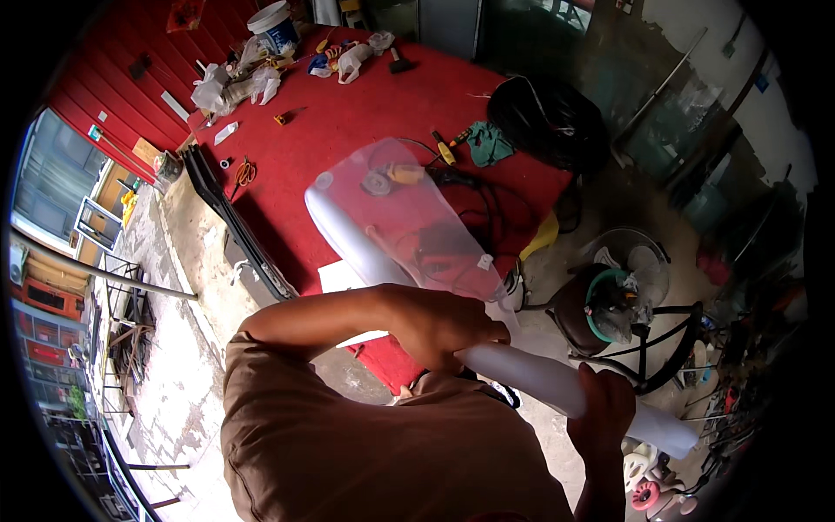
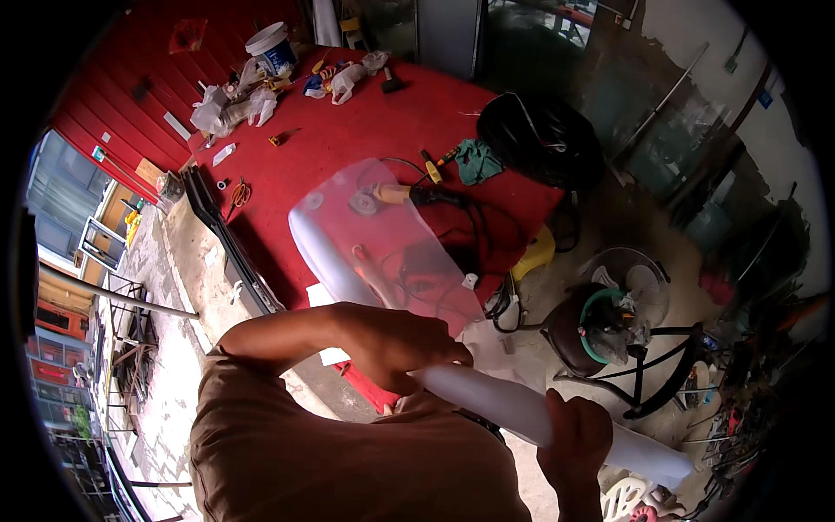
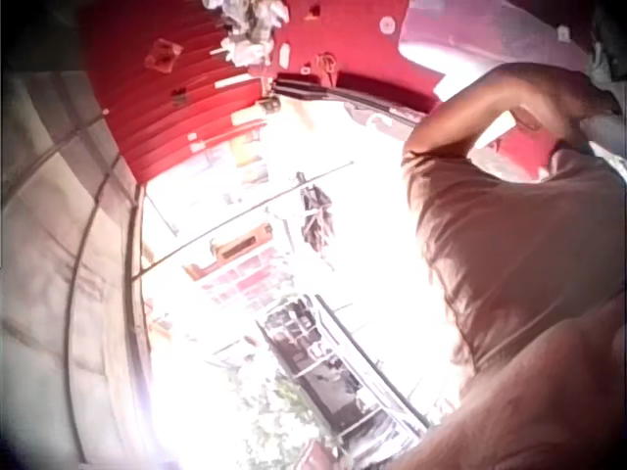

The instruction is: The person measures a metal frame using a tape measure, marks it, and then uses a miter saw to cut the metal piece.

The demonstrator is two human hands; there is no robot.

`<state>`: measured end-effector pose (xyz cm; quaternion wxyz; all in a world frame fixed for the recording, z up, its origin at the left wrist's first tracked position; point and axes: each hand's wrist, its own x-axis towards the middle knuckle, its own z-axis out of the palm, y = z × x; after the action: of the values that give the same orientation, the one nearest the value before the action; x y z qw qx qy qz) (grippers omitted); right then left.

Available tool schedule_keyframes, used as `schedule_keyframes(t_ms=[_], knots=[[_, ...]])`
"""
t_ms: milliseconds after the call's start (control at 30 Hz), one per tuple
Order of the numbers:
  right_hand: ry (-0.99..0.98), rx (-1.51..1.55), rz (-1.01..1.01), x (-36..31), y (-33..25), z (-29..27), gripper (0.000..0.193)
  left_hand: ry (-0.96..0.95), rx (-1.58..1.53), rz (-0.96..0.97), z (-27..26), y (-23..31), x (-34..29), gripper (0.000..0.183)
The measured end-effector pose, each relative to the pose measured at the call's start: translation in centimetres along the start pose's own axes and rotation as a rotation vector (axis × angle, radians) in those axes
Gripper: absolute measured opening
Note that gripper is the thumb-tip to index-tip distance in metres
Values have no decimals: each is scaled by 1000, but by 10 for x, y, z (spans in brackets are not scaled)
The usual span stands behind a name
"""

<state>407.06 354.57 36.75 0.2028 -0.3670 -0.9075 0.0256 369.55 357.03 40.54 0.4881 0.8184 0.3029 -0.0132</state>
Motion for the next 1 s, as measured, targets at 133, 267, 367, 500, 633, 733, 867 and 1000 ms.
schedule_keyframes(t_ms=[133, 267, 367, 500, 633, 733, 867, 1000], knots=[[45, -145, -143, 63, 7, -24, 36, -91, -371, 518, -2, -60, 10, 80], [32, -202, -231, 113, 16, -44, 26, -329, -646, 525, -27, -85, 10, 98], [87, -99, -306, 137, 51, -35, 33, -329, -865, 557, -19, -93, -7, 106], [63, -40, -328, 200, 64, -25, 37, -163, -736, 554, -7, -127, -25, 108], [77, -158, -687, 288, 74, 17, 40, 30, -805, 275, -12, -149, -64, 107], [136, -170, -855, 370, 74, 48, 46, 325, -503, -100, -59, -139, -111, 101], [312, -256, -899, 518, 49, 92, 59, 972, 177, -696, -126, -134, -161, 82], [563, -113, -467, 586, 6, 152, 61, 1226, 590, -901, -210, -222, -218, 92]])
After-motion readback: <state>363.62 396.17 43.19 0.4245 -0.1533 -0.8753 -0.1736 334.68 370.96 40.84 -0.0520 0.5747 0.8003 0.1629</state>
